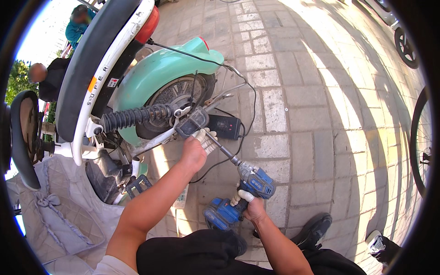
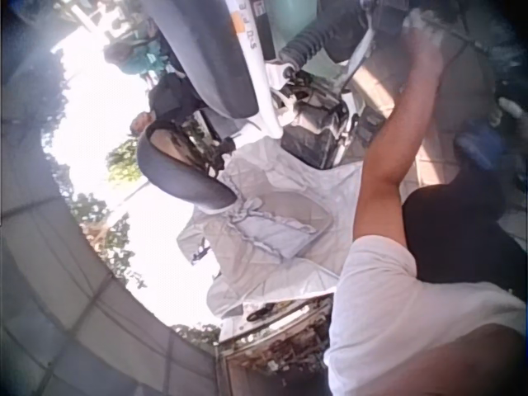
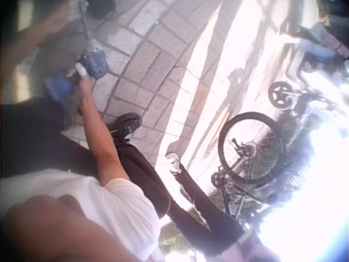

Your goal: The person retrieves a cordless impact wrench from a cluttered workshop and uses it to remove and reinstall bolts on the rear suspension of a light green scooter. They also use pliers and a screwdriver to adjust components near the rear wheel and fender.

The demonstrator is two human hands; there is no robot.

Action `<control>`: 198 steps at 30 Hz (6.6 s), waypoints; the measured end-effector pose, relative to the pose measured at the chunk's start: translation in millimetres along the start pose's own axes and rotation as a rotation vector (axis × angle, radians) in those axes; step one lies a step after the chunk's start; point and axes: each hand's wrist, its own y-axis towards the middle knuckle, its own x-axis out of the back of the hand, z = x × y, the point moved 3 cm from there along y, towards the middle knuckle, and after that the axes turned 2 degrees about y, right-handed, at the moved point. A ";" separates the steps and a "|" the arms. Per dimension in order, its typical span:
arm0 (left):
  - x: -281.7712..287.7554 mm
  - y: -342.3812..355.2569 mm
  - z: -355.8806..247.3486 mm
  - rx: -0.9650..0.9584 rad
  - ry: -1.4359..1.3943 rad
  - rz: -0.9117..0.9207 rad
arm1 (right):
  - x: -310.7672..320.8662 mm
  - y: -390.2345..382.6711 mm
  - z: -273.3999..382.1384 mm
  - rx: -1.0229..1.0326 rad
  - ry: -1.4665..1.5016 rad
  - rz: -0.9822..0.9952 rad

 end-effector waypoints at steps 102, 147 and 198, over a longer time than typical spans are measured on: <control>-55.4 -61.5 -40.0 -0.046 0.527 0.345 | -71.9 -49.4 299.1 0.664 -1.703 -0.633; 107.5 -987.4 108.4 0.852 -0.516 -1.232 | -417.1 -233.3 66.6 -0.567 -3.084 0.832; 834.5 -2015.0 483.4 0.377 -1.308 -2.367 | -242.5 -1097.5 -1595.9 -0.974 -2.930 1.927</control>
